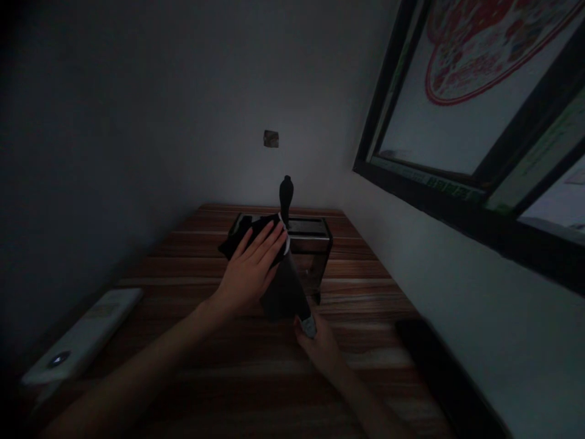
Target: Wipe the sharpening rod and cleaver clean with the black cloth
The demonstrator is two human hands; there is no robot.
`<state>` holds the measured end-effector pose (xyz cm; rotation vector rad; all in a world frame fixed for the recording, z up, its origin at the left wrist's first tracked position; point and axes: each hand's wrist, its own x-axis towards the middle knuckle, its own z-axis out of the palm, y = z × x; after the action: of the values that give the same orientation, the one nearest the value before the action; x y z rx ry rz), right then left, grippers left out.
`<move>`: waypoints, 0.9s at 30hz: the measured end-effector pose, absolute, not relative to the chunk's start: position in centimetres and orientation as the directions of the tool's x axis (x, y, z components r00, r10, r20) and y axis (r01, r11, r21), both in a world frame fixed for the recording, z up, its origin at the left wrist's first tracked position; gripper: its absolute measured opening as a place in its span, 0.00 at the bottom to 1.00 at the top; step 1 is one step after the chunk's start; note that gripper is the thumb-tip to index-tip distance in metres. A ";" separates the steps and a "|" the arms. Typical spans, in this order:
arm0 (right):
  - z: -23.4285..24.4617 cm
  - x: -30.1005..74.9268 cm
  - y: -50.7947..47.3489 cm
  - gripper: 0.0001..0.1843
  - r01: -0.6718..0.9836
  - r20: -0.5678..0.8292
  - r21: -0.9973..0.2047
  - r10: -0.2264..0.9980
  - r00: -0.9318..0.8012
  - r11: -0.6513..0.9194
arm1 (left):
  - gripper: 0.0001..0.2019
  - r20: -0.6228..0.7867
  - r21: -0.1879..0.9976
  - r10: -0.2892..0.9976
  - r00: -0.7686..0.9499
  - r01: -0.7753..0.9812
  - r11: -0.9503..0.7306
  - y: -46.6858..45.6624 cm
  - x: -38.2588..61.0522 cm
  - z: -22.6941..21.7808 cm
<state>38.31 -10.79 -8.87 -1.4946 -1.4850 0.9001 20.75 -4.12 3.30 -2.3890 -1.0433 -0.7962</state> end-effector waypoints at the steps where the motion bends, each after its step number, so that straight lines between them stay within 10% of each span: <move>1: -8.8 38.3 -10.8 0.08 0.408 0.058 -0.912 0.997 0.046 0.034 | 0.28 0.641 -0.146 0.521 0.564 0.755 -0.639 -4.2 20.9 3.2; 27: -10.8 39.3 -11.1 0.24 0.388 0.160 -0.916 0.980 0.117 0.103 | 0.21 0.471 -0.285 0.367 0.802 0.532 -0.797 -10.2 23.9 -5.3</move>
<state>39.32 -11.10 -10.82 -1.4458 -1.4312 0.7896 23.92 -10.22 -5.29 -2.5812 -0.6764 -0.5582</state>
